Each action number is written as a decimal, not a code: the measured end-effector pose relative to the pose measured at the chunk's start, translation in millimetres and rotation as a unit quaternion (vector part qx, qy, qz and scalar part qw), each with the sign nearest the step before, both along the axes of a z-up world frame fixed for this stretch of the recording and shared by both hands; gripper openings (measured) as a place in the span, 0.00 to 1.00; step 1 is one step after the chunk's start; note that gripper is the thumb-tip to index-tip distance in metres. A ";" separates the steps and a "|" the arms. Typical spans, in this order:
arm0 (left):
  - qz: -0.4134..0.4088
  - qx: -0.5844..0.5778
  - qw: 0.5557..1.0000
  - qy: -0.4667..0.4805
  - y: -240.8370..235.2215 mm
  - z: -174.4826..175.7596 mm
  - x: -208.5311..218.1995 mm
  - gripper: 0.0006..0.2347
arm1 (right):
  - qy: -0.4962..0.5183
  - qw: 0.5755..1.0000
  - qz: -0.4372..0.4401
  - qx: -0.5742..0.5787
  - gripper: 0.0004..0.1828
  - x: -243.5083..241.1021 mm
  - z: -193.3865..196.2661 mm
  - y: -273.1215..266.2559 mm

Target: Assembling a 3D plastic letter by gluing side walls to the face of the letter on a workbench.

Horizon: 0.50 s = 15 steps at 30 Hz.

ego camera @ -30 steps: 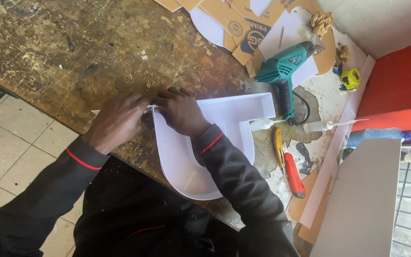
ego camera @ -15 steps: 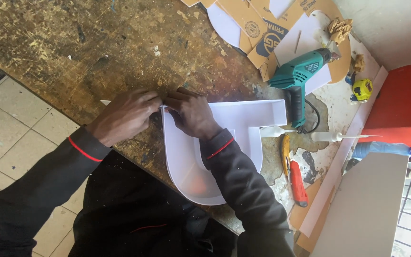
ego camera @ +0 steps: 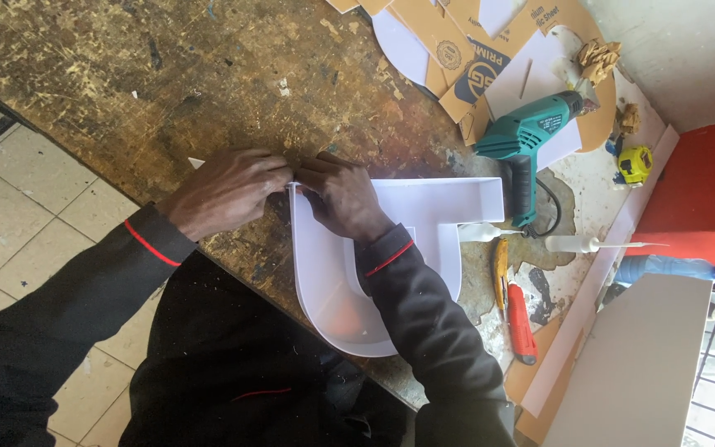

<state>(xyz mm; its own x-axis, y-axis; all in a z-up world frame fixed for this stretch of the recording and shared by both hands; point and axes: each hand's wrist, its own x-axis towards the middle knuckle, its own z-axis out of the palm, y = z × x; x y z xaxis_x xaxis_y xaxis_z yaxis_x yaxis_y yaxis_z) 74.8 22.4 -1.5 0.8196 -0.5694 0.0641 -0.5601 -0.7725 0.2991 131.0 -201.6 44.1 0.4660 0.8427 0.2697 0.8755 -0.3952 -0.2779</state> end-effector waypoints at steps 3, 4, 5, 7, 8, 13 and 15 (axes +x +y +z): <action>-0.010 0.061 0.997 -0.048 1.7 18.7 -3.4 0.12 | -0.007 1.000 0.001 -0.022 0.06 -1.9 -5.3 -1.9; -0.011 0.061 0.997 -0.048 2.0 14.3 -2.8 0.12 | -0.007 1.000 0.000 -0.022 0.06 -2.1 -5.1 -1.7; -0.007 0.050 0.998 -0.046 2.5 10.0 -2.2 0.13 | -0.010 1.000 0.001 -0.021 0.06 -2.4 -4.9 -1.4; 0.000 0.038 0.998 -0.043 2.4 7.8 -2.9 0.13 | -0.014 1.000 0.005 -0.021 0.05 -4.4 -1.9 -1.7; -0.004 0.057 0.998 -0.041 3.2 11.1 -2.4 0.14 | -0.013 1.000 0.008 -0.019 0.05 -4.6 1.6 -1.3; 0.011 0.103 0.993 -0.060 19.0 -2.3 11.4 0.18 | -0.005 0.999 0.023 -0.021 0.05 -11.5 28.6 0.1; 0.050 0.134 0.984 -0.103 23.7 -6.5 20.2 0.23 | 0.016 0.999 0.032 0.001 0.03 -6.3 12.1 -4.0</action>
